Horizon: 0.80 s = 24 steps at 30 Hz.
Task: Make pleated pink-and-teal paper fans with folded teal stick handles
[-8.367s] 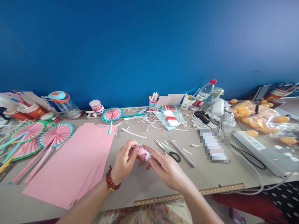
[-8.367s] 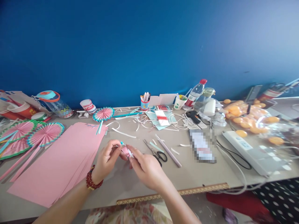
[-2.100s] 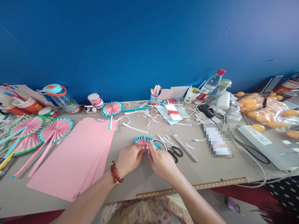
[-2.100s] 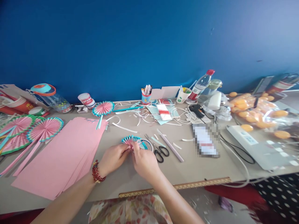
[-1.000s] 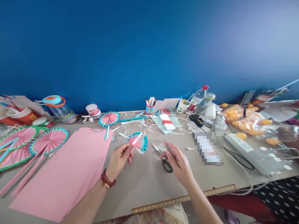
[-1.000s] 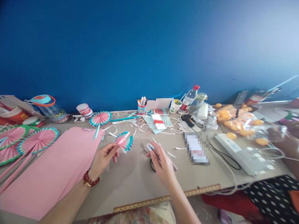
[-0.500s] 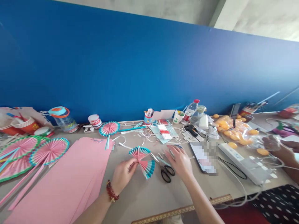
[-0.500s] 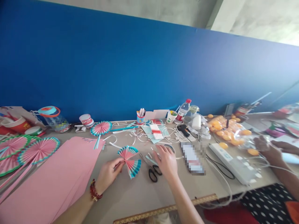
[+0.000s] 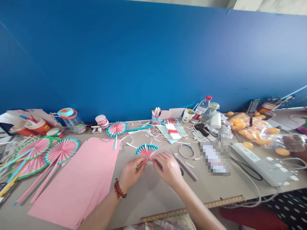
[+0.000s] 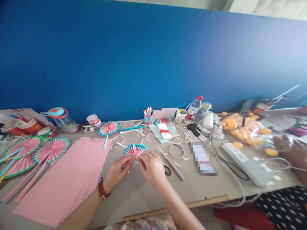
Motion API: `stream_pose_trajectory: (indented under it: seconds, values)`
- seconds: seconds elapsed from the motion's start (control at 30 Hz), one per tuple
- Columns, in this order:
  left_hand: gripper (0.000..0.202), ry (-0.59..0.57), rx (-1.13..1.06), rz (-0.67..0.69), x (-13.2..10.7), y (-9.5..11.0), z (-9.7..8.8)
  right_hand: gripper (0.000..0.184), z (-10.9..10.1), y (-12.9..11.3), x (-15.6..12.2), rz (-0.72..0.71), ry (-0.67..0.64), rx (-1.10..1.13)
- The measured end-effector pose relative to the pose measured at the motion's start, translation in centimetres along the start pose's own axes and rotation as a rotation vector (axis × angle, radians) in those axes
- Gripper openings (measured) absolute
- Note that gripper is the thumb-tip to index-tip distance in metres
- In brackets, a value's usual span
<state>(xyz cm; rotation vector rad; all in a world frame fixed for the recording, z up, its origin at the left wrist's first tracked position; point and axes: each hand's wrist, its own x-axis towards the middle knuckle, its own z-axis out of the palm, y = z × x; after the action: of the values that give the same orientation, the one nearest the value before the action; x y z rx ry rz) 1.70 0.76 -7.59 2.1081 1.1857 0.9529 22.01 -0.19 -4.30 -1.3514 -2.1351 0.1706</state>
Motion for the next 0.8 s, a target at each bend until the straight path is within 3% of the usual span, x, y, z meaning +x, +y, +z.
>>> stream_pose_trajectory:
  seconds: [0.17,0.4,0.63,0.8]
  values:
    - [0.019,0.047,0.097,0.014,0.0,0.0,-0.7,0.013,0.1,0.8,-0.2,-0.037,0.143,0.052]
    - [0.015,0.154,0.193,0.126,-0.1,0.4,-1.2,0.017,0.6,0.5,-0.4,-0.096,0.221,0.168]
    - [0.001,0.243,0.165,0.272,0.2,-0.2,-2.4,0.015,0.4,0.1,-0.7,-0.068,0.197,0.325]
    - [0.002,0.246,0.029,0.171,0.3,-0.4,-2.4,0.018,0.0,0.1,-1.0,-0.048,0.171,0.463]
